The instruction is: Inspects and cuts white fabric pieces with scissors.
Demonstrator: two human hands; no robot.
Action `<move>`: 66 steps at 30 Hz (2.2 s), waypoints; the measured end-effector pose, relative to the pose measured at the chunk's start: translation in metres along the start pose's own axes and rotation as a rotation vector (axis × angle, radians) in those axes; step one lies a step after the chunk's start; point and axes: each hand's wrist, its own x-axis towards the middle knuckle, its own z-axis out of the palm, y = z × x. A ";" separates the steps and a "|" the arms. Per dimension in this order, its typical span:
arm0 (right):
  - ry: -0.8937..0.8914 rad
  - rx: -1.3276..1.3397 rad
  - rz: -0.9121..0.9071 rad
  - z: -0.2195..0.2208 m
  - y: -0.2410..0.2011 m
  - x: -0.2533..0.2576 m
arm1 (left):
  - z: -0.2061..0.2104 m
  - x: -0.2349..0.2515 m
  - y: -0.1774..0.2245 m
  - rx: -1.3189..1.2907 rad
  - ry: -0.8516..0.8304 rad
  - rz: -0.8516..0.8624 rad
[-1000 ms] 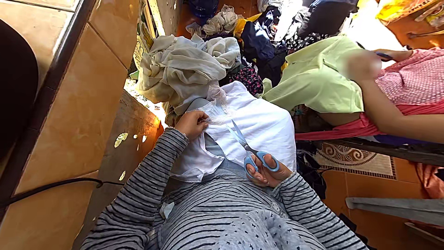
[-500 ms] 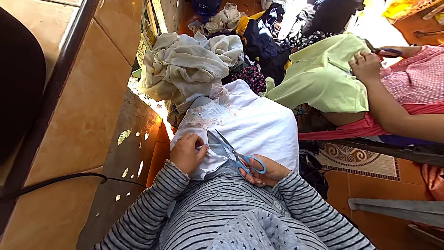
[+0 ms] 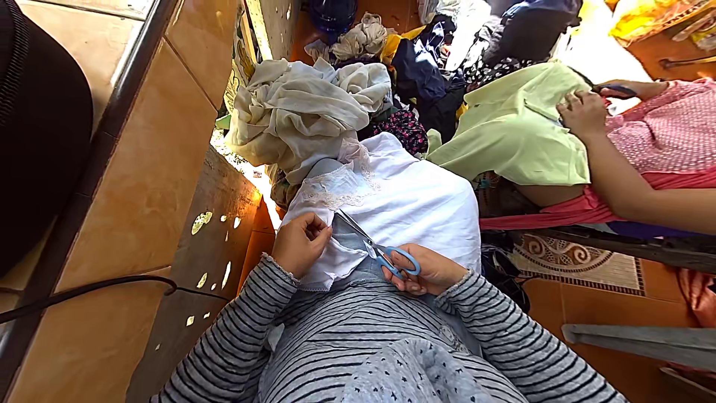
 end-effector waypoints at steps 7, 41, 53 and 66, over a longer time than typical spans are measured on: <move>-0.016 -0.014 -0.002 0.005 -0.010 0.004 | -0.008 -0.002 -0.002 -0.128 0.057 0.047; 0.087 -0.491 0.103 -0.007 -0.056 0.048 | 0.007 -0.007 -0.009 0.069 -0.061 0.100; 0.092 -0.524 0.120 -0.009 -0.063 0.048 | 0.008 -0.007 -0.005 0.131 -0.075 0.104; 0.100 -0.439 0.108 -0.013 -0.060 0.047 | 0.005 -0.007 -0.004 0.134 -0.106 0.091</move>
